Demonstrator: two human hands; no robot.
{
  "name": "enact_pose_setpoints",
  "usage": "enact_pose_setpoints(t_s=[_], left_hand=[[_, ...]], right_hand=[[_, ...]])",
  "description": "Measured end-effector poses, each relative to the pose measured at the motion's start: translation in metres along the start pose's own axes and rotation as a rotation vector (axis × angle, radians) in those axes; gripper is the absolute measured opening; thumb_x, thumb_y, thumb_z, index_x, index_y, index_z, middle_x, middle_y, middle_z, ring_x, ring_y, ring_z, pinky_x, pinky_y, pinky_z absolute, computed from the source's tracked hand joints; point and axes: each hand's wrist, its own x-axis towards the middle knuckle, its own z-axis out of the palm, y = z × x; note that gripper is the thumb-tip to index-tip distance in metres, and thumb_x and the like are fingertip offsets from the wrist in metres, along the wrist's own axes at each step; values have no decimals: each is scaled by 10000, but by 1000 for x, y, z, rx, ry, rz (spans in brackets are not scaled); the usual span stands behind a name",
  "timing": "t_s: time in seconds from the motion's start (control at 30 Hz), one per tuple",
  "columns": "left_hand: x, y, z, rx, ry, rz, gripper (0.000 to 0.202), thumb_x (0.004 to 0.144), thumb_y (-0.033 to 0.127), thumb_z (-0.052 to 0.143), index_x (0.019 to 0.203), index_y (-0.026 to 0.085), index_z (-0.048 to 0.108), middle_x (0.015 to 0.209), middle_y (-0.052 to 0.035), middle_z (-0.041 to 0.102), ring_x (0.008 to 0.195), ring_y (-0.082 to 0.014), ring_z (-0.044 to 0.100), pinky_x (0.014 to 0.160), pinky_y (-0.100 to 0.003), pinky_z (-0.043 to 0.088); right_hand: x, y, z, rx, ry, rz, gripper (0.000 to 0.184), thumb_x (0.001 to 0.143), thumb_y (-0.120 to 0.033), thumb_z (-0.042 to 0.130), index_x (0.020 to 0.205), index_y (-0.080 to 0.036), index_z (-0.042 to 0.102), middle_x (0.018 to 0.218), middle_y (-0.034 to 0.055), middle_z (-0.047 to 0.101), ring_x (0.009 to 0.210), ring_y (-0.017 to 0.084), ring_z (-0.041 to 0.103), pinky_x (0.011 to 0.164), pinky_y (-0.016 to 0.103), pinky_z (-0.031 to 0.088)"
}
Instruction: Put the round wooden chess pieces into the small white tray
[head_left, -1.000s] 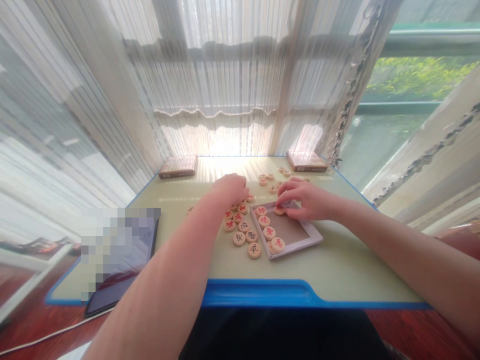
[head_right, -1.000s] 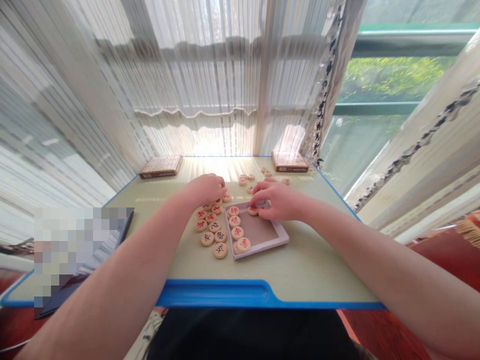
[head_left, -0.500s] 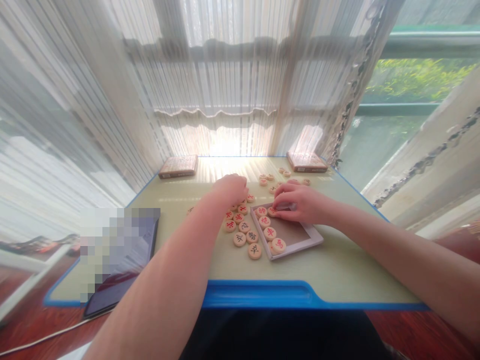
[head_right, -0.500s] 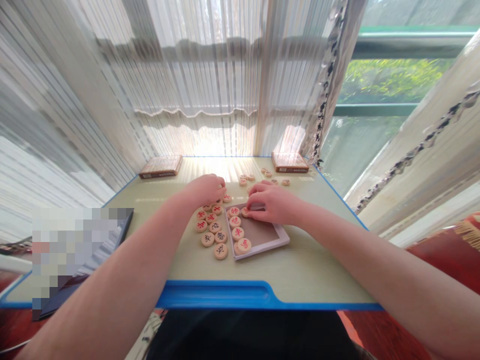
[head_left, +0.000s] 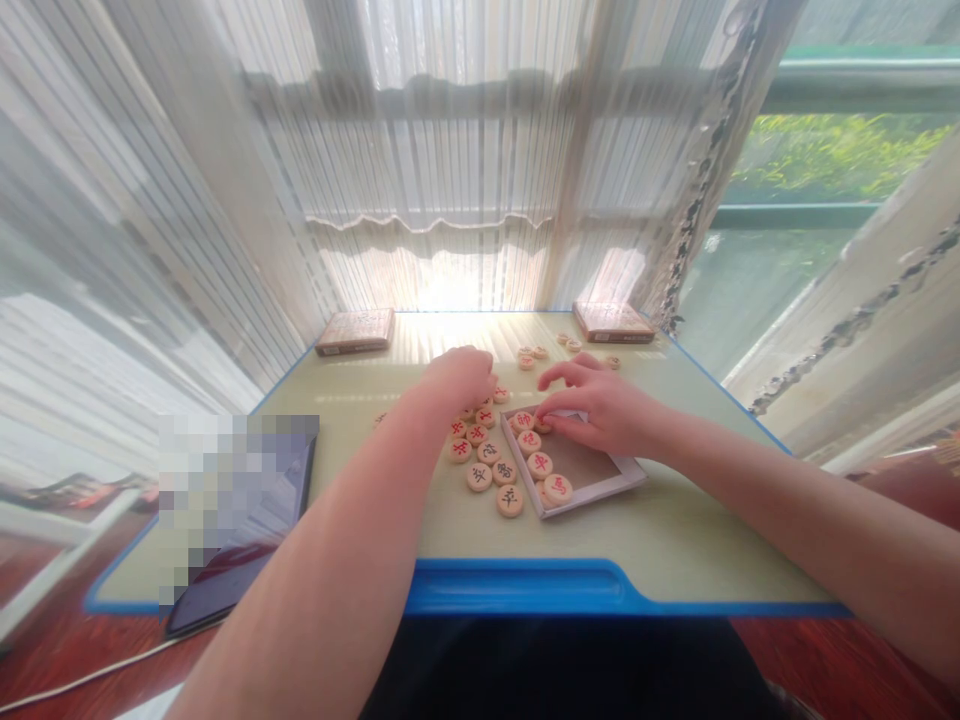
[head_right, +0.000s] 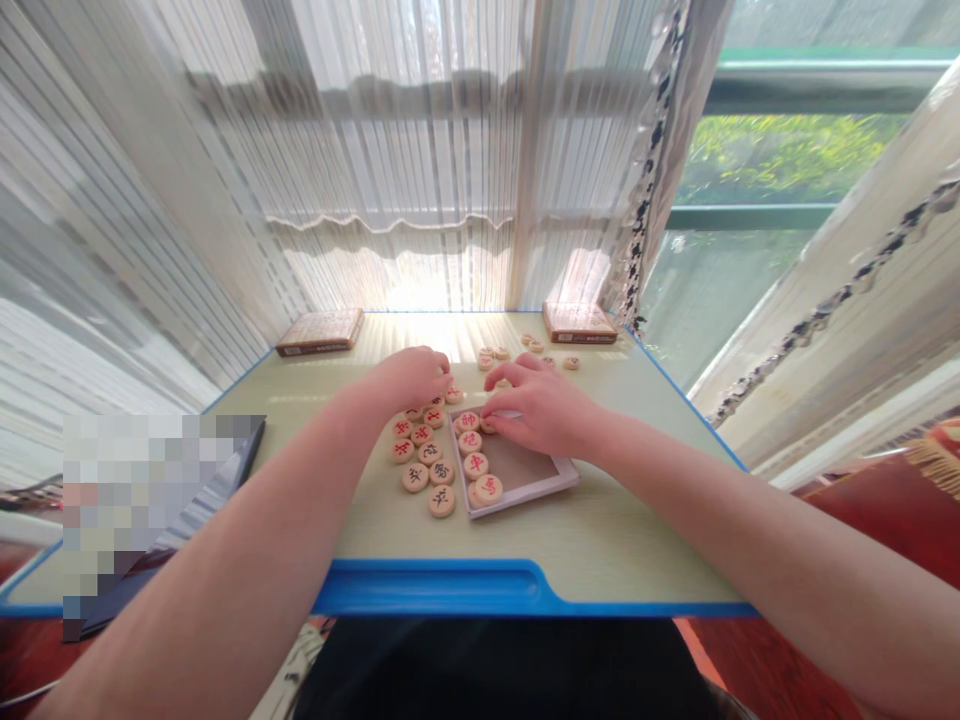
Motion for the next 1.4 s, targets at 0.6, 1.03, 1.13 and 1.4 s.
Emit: enact_pose_setpoints(t_s=[0.6,1.03,1.13,1.4], left_hand=[[1,-1,2,4,10,15,345,836,349,430,1068,192,630,1098,-92,634,946,-234,596,803,-321,478],[2,-1,3,18,12,22,345,835,348,424,1054,187,636,1086,-96,634,938,-246,602,802,-339,476],[2,-1,4,14,9,15,348,833,359,429,1065,193,629,1090,-94,633,937,-237,600,802,-329,474],[1,-2,3,6,15,15,349,827,351,419,1060,195,627,1101,-95,626,929,-241,600,787,-336,478]], right_hand=[[0,-10,-7,101,-39,-73,170,742,-151,543,739,-220,698,922,68,618,857,196,489,793,361,427],[1,-12,-9,167,-134,-128,224,714,-104,523,731,-216,716,873,59,631,814,176,522,807,340,432],[0,-13,-10,191,-136,-143,220,702,-95,520,680,-213,704,836,52,632,783,164,523,788,321,437],[0,-22,-11,202,-183,-152,227,707,-93,518,729,-217,707,806,35,623,743,148,495,718,280,423]])
